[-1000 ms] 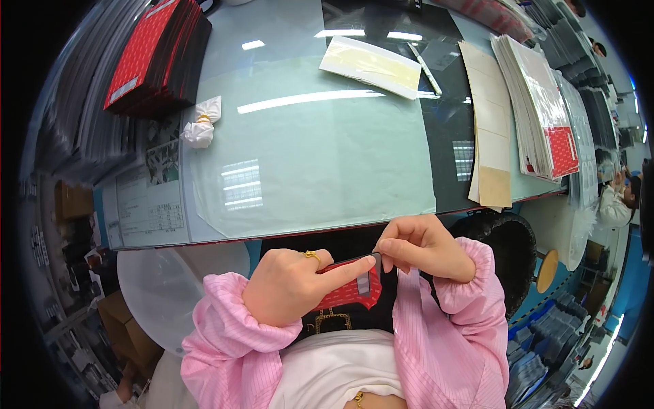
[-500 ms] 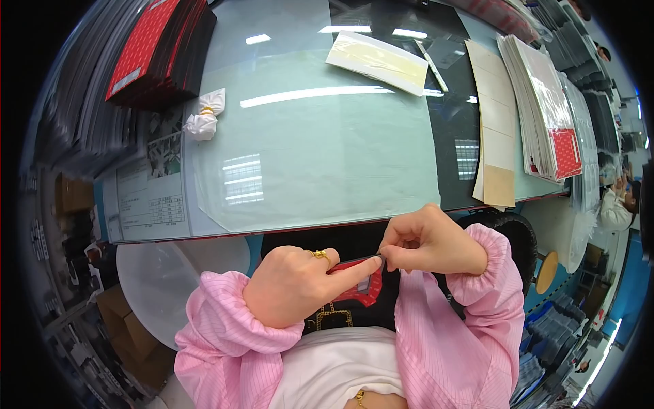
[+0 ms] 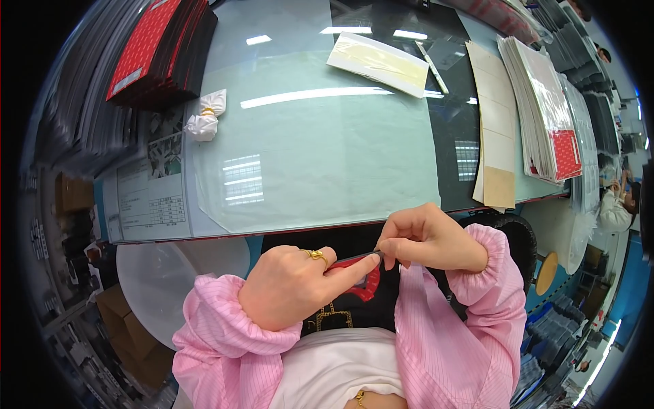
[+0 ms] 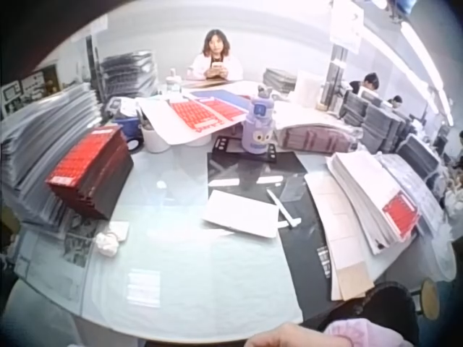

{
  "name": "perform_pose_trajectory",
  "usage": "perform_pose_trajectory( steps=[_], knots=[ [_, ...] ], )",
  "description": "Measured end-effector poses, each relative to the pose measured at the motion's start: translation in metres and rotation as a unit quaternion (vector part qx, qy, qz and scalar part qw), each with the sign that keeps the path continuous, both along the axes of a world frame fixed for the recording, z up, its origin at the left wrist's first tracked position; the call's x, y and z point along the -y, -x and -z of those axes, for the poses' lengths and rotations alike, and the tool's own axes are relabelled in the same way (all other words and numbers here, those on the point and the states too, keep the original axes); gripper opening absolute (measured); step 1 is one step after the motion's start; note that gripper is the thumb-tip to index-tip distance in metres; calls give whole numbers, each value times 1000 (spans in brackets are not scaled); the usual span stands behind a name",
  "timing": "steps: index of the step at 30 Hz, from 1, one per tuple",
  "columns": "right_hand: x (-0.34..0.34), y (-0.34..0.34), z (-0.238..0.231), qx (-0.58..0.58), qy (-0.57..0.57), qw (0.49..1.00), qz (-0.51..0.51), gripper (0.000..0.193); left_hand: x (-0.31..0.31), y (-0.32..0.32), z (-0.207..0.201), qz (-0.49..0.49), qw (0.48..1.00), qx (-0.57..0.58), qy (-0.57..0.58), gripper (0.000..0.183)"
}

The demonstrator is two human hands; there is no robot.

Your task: Applying red adhesive tape or protective backing to electronic components at a factory workbench.

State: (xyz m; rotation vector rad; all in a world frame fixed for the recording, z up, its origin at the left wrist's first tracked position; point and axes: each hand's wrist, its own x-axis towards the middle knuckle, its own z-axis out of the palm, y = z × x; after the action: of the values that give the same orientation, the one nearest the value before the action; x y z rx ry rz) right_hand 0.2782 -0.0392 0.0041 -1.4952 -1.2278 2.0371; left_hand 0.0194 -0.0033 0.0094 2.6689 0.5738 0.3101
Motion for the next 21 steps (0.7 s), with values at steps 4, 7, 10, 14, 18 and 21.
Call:
perform_pose_trajectory(
  steps=[4, 7, 10, 14, 18, 21],
  knots=[
    [0, 0, 4, -5, -20, 1000, -8, 12, 1, -1, 1, 5, 1000, -9, -5, 44],
    [0, 1, 6, -9, -30, 999, -12, 9, 3, -1, 3, -10, 1000, -1, -24, 49],
    [0, 2, 5, -3, -23, 1000, -12, 7, 2, -1, 0, 6, 1000, -15, -14, 43],
    [-1, 3, 2, 7, 9, 1000, -13, 9, 1, 1, 1, 11, 1000, -13, 0, 41],
    [2, -1, 7, 5, -9, 1000, -6, 13, -1, 1, 0, 15, 1000, -8, 24, 40],
    [1, -2, 4, -5, -38, 999, -19, 13, -1, 1, 2, 12, 1000, -12, 22, 40]
  ],
)
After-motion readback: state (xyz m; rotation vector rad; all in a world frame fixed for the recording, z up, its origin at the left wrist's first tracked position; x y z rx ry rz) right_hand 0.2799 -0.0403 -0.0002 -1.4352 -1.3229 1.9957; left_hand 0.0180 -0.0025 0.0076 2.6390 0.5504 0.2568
